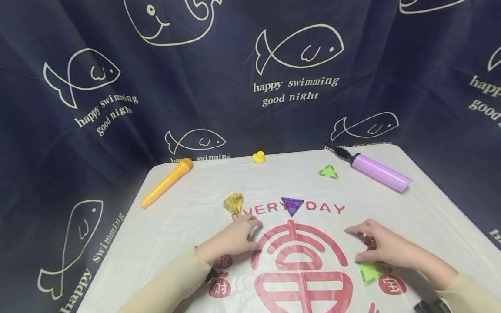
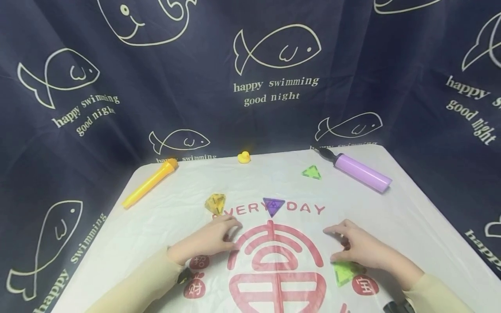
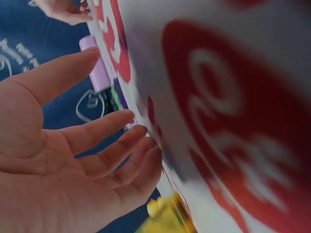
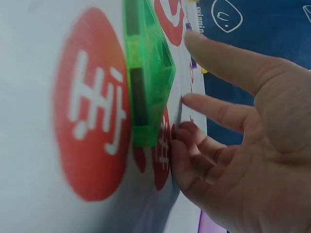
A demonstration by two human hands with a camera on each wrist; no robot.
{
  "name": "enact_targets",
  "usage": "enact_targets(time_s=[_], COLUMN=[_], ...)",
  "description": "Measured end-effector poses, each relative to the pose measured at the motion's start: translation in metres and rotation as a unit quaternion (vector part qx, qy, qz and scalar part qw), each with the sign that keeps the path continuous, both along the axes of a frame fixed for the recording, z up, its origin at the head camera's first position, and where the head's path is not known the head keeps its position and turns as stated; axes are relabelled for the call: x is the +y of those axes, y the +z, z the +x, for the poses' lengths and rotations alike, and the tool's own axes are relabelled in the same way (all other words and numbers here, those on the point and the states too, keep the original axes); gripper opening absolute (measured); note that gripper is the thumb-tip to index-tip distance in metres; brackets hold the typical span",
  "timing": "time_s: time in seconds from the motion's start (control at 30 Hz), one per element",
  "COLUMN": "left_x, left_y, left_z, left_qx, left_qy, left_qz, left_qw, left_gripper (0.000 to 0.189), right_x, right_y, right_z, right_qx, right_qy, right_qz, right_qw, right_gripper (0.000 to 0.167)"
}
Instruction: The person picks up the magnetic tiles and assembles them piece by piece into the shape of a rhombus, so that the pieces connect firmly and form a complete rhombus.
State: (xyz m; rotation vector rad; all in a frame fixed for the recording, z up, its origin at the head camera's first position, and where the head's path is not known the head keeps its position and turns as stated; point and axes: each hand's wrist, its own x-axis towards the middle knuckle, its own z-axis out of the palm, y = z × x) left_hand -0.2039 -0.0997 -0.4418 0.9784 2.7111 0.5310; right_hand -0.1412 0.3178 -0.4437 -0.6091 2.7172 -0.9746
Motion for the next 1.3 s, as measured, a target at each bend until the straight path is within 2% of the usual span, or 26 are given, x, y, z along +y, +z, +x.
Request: enact_targets(time_s=[0.27,0.5,0.63,0.83,1.07,1.17,1.3], left_x=[0.040,0.061,0.070,0.075,0.080,0.082,0.082], left_y=[-0.002,0.001,0.001,0.001,0.009,0.012,0.011], left_z=[-0.025,-0.029,-0.030,-0.031,-0.033,-0.032,-0.031], left_qx=[0.031,0.024,0.016,0.012,0.056,0.063,0.065], left_qy=[-0.074,-0.134,-0.140,-0.132,-0.148,-0.148,-0.149], left_qz=[-0.027,-0.034,-0.049,-0.077,-0.105,-0.115,-0.123], left_qw=[0.9964,0.9901,0.9888,0.9882,0.9818,0.9802,0.9790], left_gripper=[0.061,0.063,0.061,0.063,0.062,0.062,0.063], right_x=[0.005,0.011,0.013,0.015,0.010,0.005,-0.004], right_y=[-0.009,-0.013,-0.013,-0.010,-0.005,-0.001,0.003], right_z=[0.009,0.012,0.013,0.015,0.012,0.007,0.000], right_qx=[0.020,0.009,0.003,-0.005,0.028,0.010,-0.010], right_qy=[0.071,0.119,0.138,0.128,0.089,0.069,0.045], right_qz=[-0.041,-0.085,-0.094,-0.075,-0.039,-0.018,0.002], right_qw=[0.9965,0.9893,0.9859,0.9889,0.9948,0.9974,0.9990], right_gripper=[0.066,0.059,0.056,0.051,0.045,0.042,0.043])
